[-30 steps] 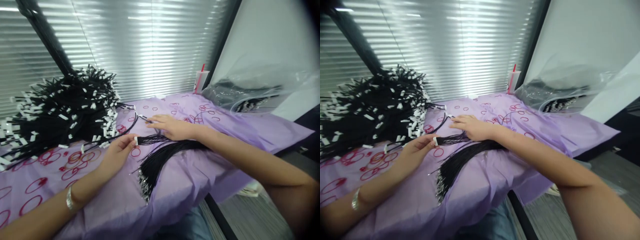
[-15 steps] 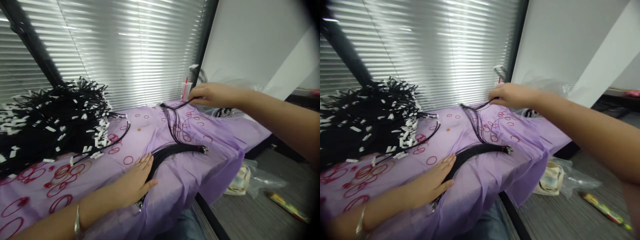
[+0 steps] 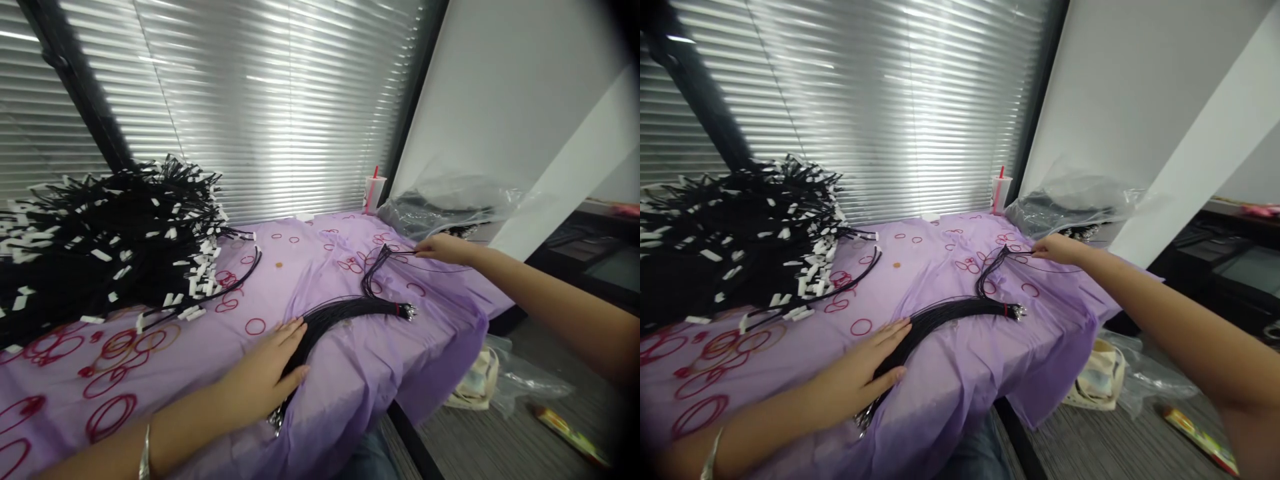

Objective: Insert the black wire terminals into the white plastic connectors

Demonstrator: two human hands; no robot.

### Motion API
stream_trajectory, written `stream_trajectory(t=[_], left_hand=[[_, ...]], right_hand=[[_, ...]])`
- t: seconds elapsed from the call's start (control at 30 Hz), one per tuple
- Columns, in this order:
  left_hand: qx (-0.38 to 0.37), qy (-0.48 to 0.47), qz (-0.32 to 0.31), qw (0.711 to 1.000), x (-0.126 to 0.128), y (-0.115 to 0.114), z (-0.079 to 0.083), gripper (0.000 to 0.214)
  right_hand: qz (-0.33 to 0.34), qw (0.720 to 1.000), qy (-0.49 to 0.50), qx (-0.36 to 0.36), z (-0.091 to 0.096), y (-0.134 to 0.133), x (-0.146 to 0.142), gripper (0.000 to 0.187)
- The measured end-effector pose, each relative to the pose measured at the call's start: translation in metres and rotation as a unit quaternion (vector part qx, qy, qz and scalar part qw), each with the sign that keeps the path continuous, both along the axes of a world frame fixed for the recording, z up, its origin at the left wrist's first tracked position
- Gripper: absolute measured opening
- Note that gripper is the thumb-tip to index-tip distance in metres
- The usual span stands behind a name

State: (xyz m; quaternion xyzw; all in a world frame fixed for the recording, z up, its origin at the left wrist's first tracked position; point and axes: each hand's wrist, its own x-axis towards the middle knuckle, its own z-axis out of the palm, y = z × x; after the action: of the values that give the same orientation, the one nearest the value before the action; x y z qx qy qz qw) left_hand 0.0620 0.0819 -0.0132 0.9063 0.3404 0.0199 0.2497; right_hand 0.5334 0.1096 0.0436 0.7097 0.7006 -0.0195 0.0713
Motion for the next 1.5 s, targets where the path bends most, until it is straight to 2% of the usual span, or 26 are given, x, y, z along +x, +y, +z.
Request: stream_trajectory(t=[0.13,0.27,0.4,0.53,0.6,0.73,0.87,0.97,1.07,1.13,1.2,1.23,1.3,1.33,1.4,1.5], left_hand=[[-0.003,-0.072,0.033,0.997,-0.003,0.002,-0.001,0.049],[-0.002,-0.106,0.033,0.994,-0.005,0.002,-0.002,0.041],[0.017,-0.102,0.020,0.994,-0.006,0.001,-0.004,0.039],[0.025,-0.090,-0.002,0.996,-0.008,0.001,-0.006,0.041],[0.028,-0.087,-0.005,0.996,-0.008,0.001,-0.007,0.042],[0.032,-0.086,-0.007,0.996,-0.008,0.001,-0.009,0.042],[0.036,-0.089,-0.011,0.995,-0.008,0.001,-0.010,0.042],[0.027,-0.087,-0.014,0.996,-0.008,0.002,-0.010,0.043],[0.018,-0.086,-0.013,0.996,-0.009,0.001,-0.011,0.043],[0.018,-0.100,-0.012,0.995,-0.009,0.000,-0.010,0.041],[0.031,-0.118,-0.019,0.992,-0.008,0.002,-0.004,0.039],[0.045,-0.121,-0.024,0.991,-0.008,0.005,0.001,0.037],[0.091,-0.107,-0.014,0.990,-0.011,0.017,0.012,0.035],[0.114,-0.094,0.008,0.989,-0.015,0.025,0.017,0.034],[0.160,-0.075,0.084,0.981,-0.027,0.045,0.027,0.033],[0.204,-0.041,0.179,0.962,-0.053,0.075,0.036,0.027]], right_hand=[[0.046,0.999,-0.007,0.016,0.006,0.016,-0.031,0.029],[0.102,0.994,0.004,0.035,0.001,0.047,-0.082,0.031],[0.173,0.982,0.008,-0.073,-0.015,0.077,-0.120,0.023],[0.172,0.977,-0.002,-0.124,-0.016,0.080,-0.115,0.012],[0.159,0.979,-0.001,-0.125,-0.014,0.075,-0.105,0.007],[0.142,0.983,0.019,-0.114,-0.015,0.064,-0.090,0.016],[0.139,0.983,0.050,-0.109,-0.015,0.060,-0.079,0.007],[0.122,0.989,0.072,-0.051,0.005,0.059,-0.066,0.004],[0.098,0.987,0.098,0.085,0.043,0.056,-0.063,0.010],[0.087,0.971,0.128,0.181,0.065,0.050,-0.078,0.023],[0.107,0.954,0.169,0.222,0.074,0.040,-0.109,0.032],[0.132,0.945,0.195,0.227,0.073,0.033,-0.130,0.032],[0.191,0.935,0.248,0.165,0.058,0.019,-0.174,0.028],[0.223,0.934,0.249,0.127,0.046,0.012,-0.195,0.024],[0.315,0.926,0.206,-0.008,0.020,0.003,-0.231,0.017],[0.373,0.907,0.178,-0.079,-0.011,0.004,-0.265,0.010]])
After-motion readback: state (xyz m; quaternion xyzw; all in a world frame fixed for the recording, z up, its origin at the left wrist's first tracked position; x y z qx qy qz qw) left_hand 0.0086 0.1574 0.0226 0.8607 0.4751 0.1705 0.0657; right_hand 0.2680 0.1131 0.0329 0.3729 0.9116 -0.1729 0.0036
